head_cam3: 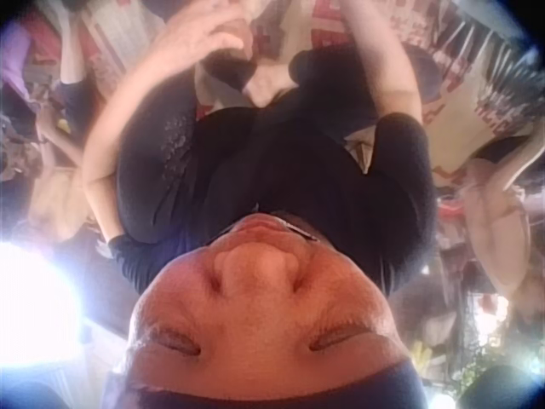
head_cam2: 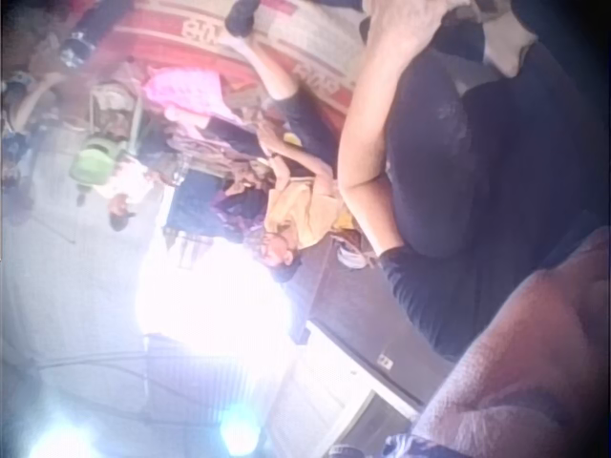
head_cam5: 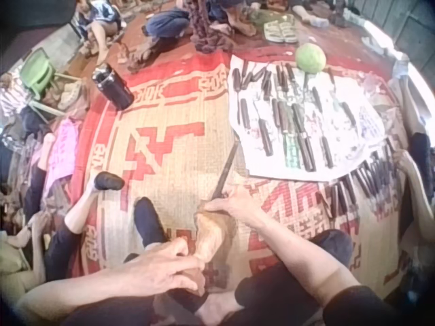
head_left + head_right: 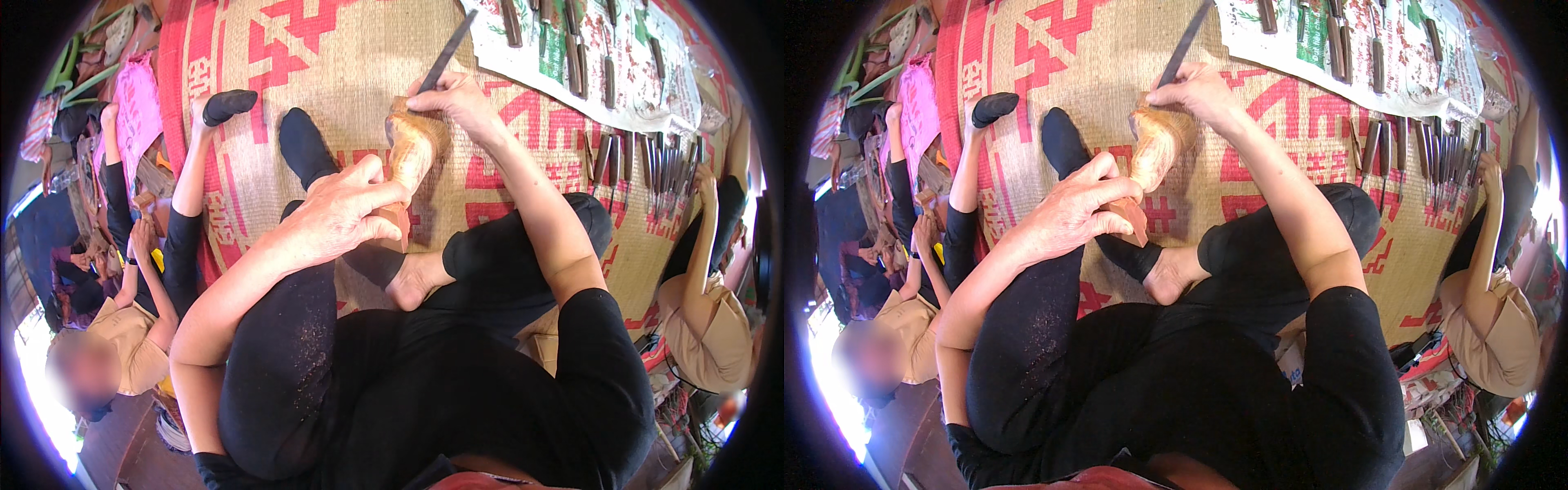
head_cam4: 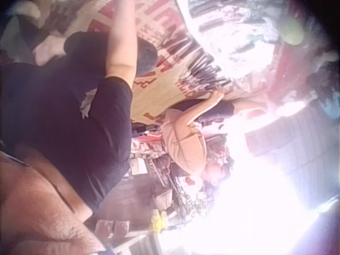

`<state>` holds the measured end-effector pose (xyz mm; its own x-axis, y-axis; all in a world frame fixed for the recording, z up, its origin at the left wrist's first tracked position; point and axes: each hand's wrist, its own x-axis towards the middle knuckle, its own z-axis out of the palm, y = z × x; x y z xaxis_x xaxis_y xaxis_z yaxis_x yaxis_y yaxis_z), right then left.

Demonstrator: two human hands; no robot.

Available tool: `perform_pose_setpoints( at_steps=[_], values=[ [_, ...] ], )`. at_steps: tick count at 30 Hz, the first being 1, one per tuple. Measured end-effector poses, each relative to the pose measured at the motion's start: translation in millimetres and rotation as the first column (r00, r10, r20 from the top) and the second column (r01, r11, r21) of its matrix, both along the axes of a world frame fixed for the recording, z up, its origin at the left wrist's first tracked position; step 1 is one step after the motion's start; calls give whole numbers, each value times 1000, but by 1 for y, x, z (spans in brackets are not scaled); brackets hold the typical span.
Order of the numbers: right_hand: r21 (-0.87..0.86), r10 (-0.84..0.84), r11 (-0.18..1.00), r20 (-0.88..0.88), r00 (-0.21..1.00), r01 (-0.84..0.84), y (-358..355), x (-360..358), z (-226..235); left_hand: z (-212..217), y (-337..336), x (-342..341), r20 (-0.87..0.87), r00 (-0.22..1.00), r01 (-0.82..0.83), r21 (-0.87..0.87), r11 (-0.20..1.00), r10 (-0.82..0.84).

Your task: The person sits on a mat and carves a small wooden block using a knife. They hold the wood in their left hand and use the knife in their right hand to shape the object, occasionally rotating it to work on different sides.

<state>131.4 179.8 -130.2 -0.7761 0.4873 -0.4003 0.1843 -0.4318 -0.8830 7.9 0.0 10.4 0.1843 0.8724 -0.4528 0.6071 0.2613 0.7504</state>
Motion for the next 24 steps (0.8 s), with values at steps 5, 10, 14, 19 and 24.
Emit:
perform_pose_setpoints(
  at_steps=[5, 10, 14, 19, 24],
  values=[
    [60, -145, 988, 74, 987, 141, 9, -2, -11, 2, 2, 1, 7, 1000, -23, 9, 1000, 23],
    [55, -124, 991, -7, 992, 124, 13, 4, -14, 3, 2, 1, -12, 1000, 13, -14, 1000, -13],
    [-22, -31, 999, -11, 999, 30, -5, -3, 3, 4, 3, 1, 3, 1000, -2, -54, 999, 2],
    [12, -173, 985, 36, 984, 172, 15, 1, -17, 4, 3, 2, -27, 999, 27, -18, 999, -27],
    [-8, -28, 1000, 2, 1000, 28, 1, 0, -4, 2, 1, 1, -10, 1000, 2, -4, 1000, -2]
  ],
)
